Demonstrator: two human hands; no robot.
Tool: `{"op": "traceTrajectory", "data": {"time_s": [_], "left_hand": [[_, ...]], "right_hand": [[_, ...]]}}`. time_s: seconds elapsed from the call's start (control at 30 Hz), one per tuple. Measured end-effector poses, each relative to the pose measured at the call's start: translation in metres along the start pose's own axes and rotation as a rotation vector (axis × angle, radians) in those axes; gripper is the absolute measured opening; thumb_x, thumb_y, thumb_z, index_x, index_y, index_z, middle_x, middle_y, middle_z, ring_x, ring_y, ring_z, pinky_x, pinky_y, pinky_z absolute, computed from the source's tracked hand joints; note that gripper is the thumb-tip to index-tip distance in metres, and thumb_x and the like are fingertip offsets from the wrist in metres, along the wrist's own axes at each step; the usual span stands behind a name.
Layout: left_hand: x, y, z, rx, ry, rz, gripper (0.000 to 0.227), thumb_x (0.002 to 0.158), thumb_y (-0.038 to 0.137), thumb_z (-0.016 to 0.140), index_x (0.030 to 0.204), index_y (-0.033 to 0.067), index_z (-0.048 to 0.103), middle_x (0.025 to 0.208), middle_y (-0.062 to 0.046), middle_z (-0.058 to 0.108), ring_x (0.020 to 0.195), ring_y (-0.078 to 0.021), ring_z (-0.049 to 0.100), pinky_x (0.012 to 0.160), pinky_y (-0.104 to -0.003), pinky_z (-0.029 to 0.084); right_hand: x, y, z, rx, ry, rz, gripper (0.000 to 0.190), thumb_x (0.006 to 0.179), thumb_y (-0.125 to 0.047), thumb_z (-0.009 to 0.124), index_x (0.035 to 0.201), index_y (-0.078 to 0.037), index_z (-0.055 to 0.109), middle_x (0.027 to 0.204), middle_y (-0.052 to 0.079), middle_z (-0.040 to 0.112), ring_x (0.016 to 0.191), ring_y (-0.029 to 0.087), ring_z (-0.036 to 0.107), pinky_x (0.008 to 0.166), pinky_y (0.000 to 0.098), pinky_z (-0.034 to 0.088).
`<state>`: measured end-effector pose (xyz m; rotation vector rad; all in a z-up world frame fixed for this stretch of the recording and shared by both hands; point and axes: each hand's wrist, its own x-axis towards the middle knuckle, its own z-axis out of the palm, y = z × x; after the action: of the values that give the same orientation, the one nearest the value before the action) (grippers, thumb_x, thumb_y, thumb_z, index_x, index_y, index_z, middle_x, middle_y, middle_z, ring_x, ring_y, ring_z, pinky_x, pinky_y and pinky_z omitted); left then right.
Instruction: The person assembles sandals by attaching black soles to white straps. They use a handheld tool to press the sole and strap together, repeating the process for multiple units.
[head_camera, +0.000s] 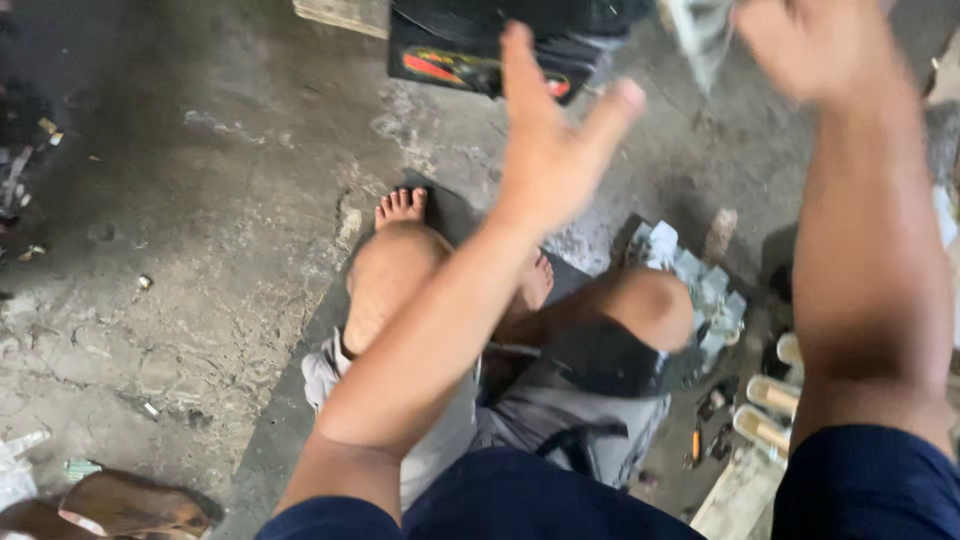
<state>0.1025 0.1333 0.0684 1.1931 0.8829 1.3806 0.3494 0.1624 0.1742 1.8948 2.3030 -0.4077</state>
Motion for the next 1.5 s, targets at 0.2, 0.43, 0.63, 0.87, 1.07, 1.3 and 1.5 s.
{"op": "traceTrajectory", "data": {"time_s": [0.2, 0.43, 0.63, 0.87, 1.07, 1.3, 1.5], "left_hand": [[-0.038, 0.013, -0.046, -0.632, -0.528, -0.397, 0.06, 0.097, 0.012, 0.078, 0.144, -0.0077, 0.046, 0.135, -0.027, 0.061, 0.122, -0.0277, 0.063, 0.109, -0.04, 0.055], [-0.083, 0.032, -0.067, -0.147, -0.516, -0.038, 0.079, 0.097, 0.003, 0.078, 0.154, 0.0021, 0.024, 0.144, -0.01, 0.051, 0.133, -0.0194, 0.056, 0.115, -0.035, 0.05], [-0.128, 0.059, -0.08, -0.14, -0.653, -0.116, 0.066, 0.106, -0.007, 0.064, 0.158, 0.0051, 0.024, 0.144, -0.014, 0.055, 0.137, -0.0214, 0.055, 0.123, -0.038, 0.047], [-0.212, 0.088, -0.103, -0.15, -0.671, -0.338, 0.077, 0.102, -0.01, 0.06, 0.164, 0.0075, 0.017, 0.149, -0.013, 0.052, 0.142, -0.0198, 0.052, 0.123, -0.036, 0.043], [-0.236, 0.092, -0.108, -0.173, -0.586, -0.486, 0.067, 0.1, -0.007, 0.067, 0.157, 0.0043, 0.033, 0.147, -0.015, 0.055, 0.133, -0.0177, 0.057, 0.115, -0.033, 0.049], [-0.223, 0.122, -0.13, -0.307, -0.795, -0.512, 0.049, 0.109, 0.005, 0.04, 0.158, 0.0033, 0.044, 0.157, -0.011, 0.052, 0.138, -0.0176, 0.057, 0.117, -0.032, 0.05], [-0.221, 0.142, -0.13, -0.267, -0.84, -0.577, 0.052, 0.107, 0.003, 0.034, 0.158, 0.0032, 0.042, 0.154, -0.012, 0.057, 0.136, -0.0195, 0.062, 0.112, -0.034, 0.056]], "right_hand": [[-0.19, -0.092, 0.1, 0.827, -0.02, 0.316, 0.038, 0.09, -0.019, 0.055, 0.125, -0.005, 0.062, 0.091, 0.009, 0.071, 0.087, 0.022, 0.068, 0.078, 0.0352, 0.055], [-0.335, -0.188, 0.188, 0.404, 0.321, 0.787, 0.043, 0.099, -0.023, 0.066, 0.139, -0.005, 0.062, 0.086, 0.02, 0.071, 0.075, 0.028, 0.074, 0.068, 0.0378, 0.056], [-0.38, -0.177, 0.222, 0.861, 0.977, 0.804, 0.01, 0.118, -0.011, 0.05, 0.12, -0.002, 0.052, 0.094, 0.011, 0.063, 0.075, 0.021, 0.072, 0.068, 0.0349, 0.061], [-0.409, -0.169, 0.178, 1.45, 1.289, 0.387, 0.032, 0.111, 0.002, 0.061, 0.139, -0.005, 0.047, 0.104, 0.012, 0.06, 0.084, 0.02, 0.067, 0.075, 0.0394, 0.062], [-0.396, -0.216, 0.142, 1.508, 0.998, 0.331, 0.021, 0.104, -0.009, 0.061, 0.123, -0.003, 0.059, 0.1, 0.006, 0.067, 0.073, 0.013, 0.069, 0.065, 0.0303, 0.06], [-0.36, -0.249, 0.178, 1.531, 0.37, 0.442, 0.035, 0.098, -0.003, 0.071, 0.131, 0.004, 0.066, 0.105, 0.002, 0.065, 0.091, 0.006, 0.057, 0.08, 0.019, 0.045], [-0.339, -0.26, 0.189, 1.536, 0.465, 0.331, 0.029, 0.1, 0.003, 0.069, 0.129, 0.002, 0.064, 0.115, 0.005, 0.069, 0.101, 0.008, 0.063, 0.089, 0.0224, 0.05]]}}
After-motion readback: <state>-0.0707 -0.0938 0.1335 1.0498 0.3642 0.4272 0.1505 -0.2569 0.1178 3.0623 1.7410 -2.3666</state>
